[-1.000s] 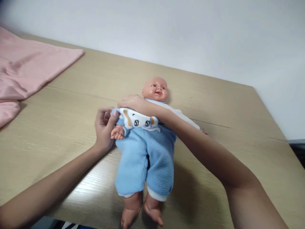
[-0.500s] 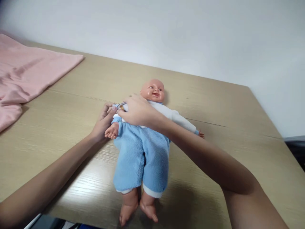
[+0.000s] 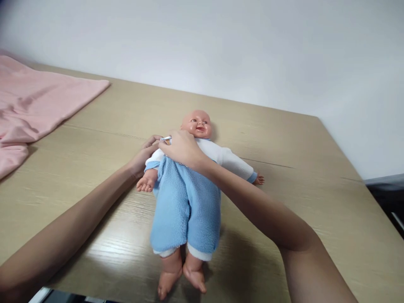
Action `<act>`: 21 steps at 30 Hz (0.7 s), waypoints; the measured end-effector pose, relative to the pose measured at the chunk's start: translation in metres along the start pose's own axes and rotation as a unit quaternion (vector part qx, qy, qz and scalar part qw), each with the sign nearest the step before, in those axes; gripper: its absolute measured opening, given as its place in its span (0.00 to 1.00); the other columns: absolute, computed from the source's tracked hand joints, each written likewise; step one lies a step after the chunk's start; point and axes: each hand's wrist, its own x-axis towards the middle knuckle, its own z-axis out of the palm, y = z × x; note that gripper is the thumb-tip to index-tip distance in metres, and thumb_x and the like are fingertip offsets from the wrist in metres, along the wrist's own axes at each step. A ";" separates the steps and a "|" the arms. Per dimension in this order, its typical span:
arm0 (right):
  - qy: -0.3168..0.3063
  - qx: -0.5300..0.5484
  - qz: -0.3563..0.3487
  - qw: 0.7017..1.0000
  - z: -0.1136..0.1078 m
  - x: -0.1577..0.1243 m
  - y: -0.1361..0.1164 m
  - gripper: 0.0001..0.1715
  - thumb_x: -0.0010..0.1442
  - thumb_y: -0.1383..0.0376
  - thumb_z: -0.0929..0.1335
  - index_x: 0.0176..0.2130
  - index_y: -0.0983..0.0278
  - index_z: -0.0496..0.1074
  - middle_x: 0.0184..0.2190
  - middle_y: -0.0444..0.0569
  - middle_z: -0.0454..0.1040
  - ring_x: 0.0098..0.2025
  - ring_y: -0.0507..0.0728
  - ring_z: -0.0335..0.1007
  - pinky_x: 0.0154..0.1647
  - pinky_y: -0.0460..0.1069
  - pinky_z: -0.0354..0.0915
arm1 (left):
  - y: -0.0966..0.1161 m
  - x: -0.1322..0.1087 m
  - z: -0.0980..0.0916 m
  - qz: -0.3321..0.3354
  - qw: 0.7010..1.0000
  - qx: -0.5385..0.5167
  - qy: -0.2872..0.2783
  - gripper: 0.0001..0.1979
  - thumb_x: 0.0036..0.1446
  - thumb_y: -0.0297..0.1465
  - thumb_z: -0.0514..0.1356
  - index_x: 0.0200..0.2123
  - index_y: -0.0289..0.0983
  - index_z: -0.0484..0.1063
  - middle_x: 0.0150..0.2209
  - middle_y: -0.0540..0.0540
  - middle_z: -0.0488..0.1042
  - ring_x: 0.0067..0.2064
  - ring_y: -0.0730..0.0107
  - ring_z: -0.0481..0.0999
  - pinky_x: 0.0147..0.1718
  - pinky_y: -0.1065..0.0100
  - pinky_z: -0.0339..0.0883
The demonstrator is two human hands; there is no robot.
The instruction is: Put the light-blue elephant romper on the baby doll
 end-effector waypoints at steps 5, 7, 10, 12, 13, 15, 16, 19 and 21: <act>0.013 -0.026 -0.004 1.000 0.001 -0.003 -0.003 0.18 0.79 0.58 0.65 0.48 0.66 0.82 0.54 0.60 0.87 0.55 0.66 0.82 0.49 0.54 0.64 | 0.000 0.001 0.000 -0.006 1.000 -0.018 -0.009 0.27 0.52 0.44 0.81 0.45 0.44 0.72 0.35 0.53 0.79 0.31 0.69 0.76 0.28 0.70 0.68; -0.002 -0.029 0.006 1.000 -0.001 -0.001 -0.001 0.19 0.79 0.58 0.65 0.49 0.66 0.82 0.52 0.62 0.87 0.52 0.67 0.83 0.46 0.55 0.63 | -0.001 0.001 0.000 -0.007 1.000 -0.017 -0.017 0.29 0.51 0.47 0.83 0.46 0.44 0.72 0.35 0.53 0.79 0.30 0.70 0.75 0.27 0.70 0.68; -0.015 -0.021 0.010 1.000 -0.003 0.003 0.005 0.19 0.78 0.58 0.65 0.47 0.67 0.81 0.50 0.62 0.87 0.51 0.67 0.82 0.43 0.54 0.62 | -0.003 0.002 0.000 -0.002 1.000 -0.010 -0.026 0.30 0.52 0.49 0.82 0.46 0.43 0.72 0.36 0.53 0.80 0.30 0.72 0.75 0.28 0.71 0.68; -0.019 -0.015 0.009 1.000 -0.003 0.005 0.009 0.18 0.77 0.59 0.65 0.47 0.67 0.81 0.50 0.60 0.88 0.50 0.64 0.82 0.42 0.53 0.62 | -0.004 0.004 0.000 -0.005 0.999 -0.004 -0.033 0.29 0.54 0.49 0.81 0.46 0.44 0.72 0.36 0.53 0.80 0.30 0.72 0.75 0.28 0.71 0.68; -0.022 -0.012 0.008 1.000 -0.003 0.006 0.011 0.17 0.77 0.59 0.66 0.47 0.67 0.81 0.49 0.59 0.88 0.49 0.63 0.82 0.41 0.52 0.62 | -0.004 0.006 0.000 -0.008 0.999 -0.001 -0.037 0.29 0.54 0.49 0.81 0.46 0.44 0.72 0.36 0.54 0.80 0.30 0.72 0.75 0.27 0.71 0.68; -0.028 -0.009 0.008 1.000 -0.003 0.006 0.013 0.17 0.77 0.59 0.66 0.48 0.67 0.80 0.48 0.57 0.88 0.45 0.61 0.81 0.40 0.51 0.63 | -0.004 0.012 0.002 -0.018 0.999 0.002 -0.046 0.28 0.53 0.46 0.82 0.46 0.44 0.71 0.34 0.54 0.80 0.28 0.71 0.75 0.26 0.71 0.67; -0.030 -0.010 0.009 0.999 -0.002 0.006 0.013 0.17 0.78 0.59 0.66 0.49 0.67 0.80 0.47 0.56 0.88 0.44 0.60 0.81 0.40 0.51 0.63 | -0.004 0.015 0.003 -0.024 0.998 0.001 -0.051 0.28 0.52 0.45 0.82 0.45 0.44 0.71 0.33 0.54 0.79 0.28 0.71 0.75 0.25 0.71 0.66; -0.029 -0.025 0.009 0.999 -0.002 0.003 0.010 0.17 0.79 0.60 0.65 0.51 0.68 0.80 0.49 0.57 0.88 0.47 0.60 0.82 0.43 0.50 0.66 | -0.001 0.024 0.006 -0.040 0.997 -0.004 -0.066 0.25 0.50 0.40 0.81 0.43 0.42 0.73 0.32 0.54 0.79 0.29 0.70 0.76 0.28 0.70 0.69; -0.022 -0.046 0.014 0.999 -0.003 -0.002 0.004 0.18 0.80 0.61 0.65 0.55 0.68 0.80 0.53 0.61 0.87 0.52 0.64 0.83 0.47 0.51 0.68 | 0.002 0.029 0.007 -0.051 0.996 -0.003 -0.080 0.21 0.49 0.37 0.81 0.40 0.40 0.75 0.33 0.52 0.79 0.31 0.69 0.78 0.31 0.69 0.72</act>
